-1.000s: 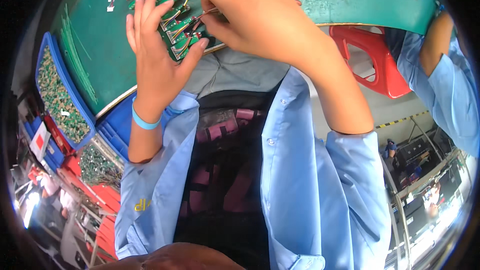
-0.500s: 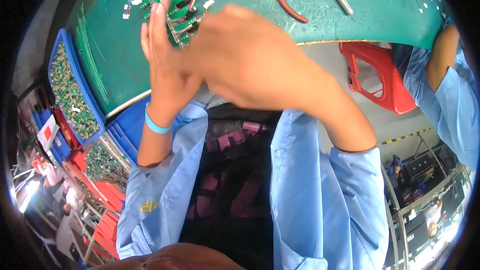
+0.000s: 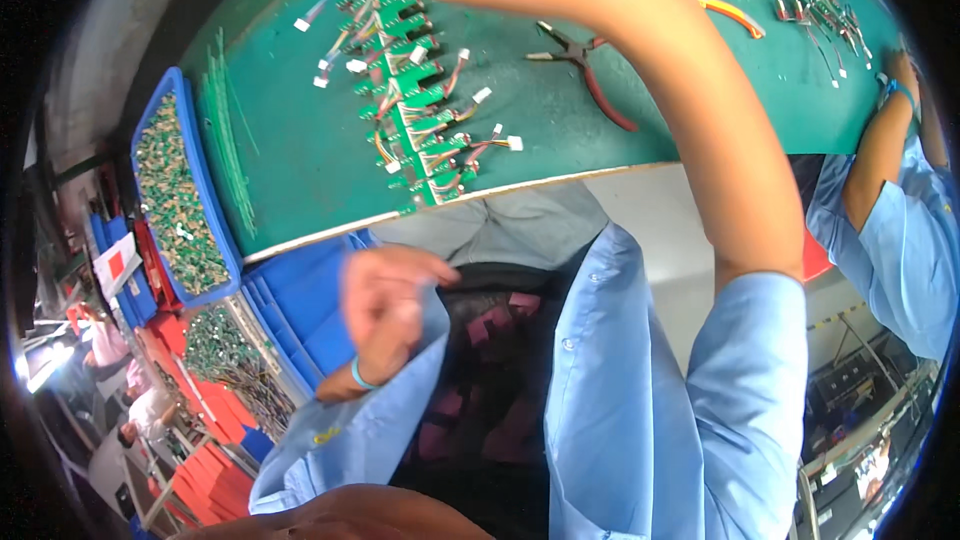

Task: Cutting wires and connecting components to printed circuit boards on a factory assembly line.

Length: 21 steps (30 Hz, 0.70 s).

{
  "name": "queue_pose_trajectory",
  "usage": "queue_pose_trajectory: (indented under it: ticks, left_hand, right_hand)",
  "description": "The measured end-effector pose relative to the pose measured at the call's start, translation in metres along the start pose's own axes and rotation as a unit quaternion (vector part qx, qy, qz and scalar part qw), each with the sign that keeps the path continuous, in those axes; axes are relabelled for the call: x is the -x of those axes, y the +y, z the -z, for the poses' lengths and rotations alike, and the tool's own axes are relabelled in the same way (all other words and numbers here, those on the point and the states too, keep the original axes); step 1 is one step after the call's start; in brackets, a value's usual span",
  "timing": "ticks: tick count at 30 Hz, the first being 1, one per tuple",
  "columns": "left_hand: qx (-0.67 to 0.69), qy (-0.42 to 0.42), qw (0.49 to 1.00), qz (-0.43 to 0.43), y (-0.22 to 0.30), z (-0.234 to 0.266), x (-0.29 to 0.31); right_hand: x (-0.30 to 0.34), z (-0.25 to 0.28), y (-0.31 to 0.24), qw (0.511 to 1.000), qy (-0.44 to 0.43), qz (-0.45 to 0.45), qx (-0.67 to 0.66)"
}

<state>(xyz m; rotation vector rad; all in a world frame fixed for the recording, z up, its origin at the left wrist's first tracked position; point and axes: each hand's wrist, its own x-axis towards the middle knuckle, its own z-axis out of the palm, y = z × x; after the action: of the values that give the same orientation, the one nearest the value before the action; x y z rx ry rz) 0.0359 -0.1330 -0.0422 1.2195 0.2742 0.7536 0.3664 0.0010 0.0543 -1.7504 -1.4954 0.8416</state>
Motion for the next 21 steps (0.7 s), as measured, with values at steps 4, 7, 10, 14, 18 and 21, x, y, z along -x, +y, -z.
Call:
queue_pose_trajectory:
  ticks: [4, 7, 10, 14, 18, 21]
  left_hand:
    - [0.309, 0.217, 0.887, 0.266, 0.006, -0.047, -0.031]
    - [0.371, 0.327, 0.847, 0.195, 0.004, -0.039, -0.052]
    - [0.38, 0.309, 0.857, 0.16, -0.008, -0.024, -0.071]
    - [0.331, 0.313, 0.882, 0.12, 0.001, -0.009, -0.11]
    - [0.298, 0.267, 0.913, 0.084, 0.001, 0.058, -0.108]
    - [0.23, 0.204, 0.945, 0.107, 0.006, 0.072, -0.132]
  right_hand:
    - [-0.118, -0.054, 0.062, 0.955, -0.161, 0.209, 0.132]
    - [-0.086, -0.069, 0.026, 0.94, -0.169, 0.165, 0.248]
    - [-0.074, -0.055, 0.028, 0.937, -0.157, 0.158, 0.268]
    - [-0.063, -0.044, 0.05, 0.942, -0.335, 0.006, 0.021]
    - [-0.045, -0.069, 0.044, 0.955, -0.279, -0.032, -0.099]
    - [-0.024, -0.052, 0.057, 0.964, -0.209, -0.032, -0.162]
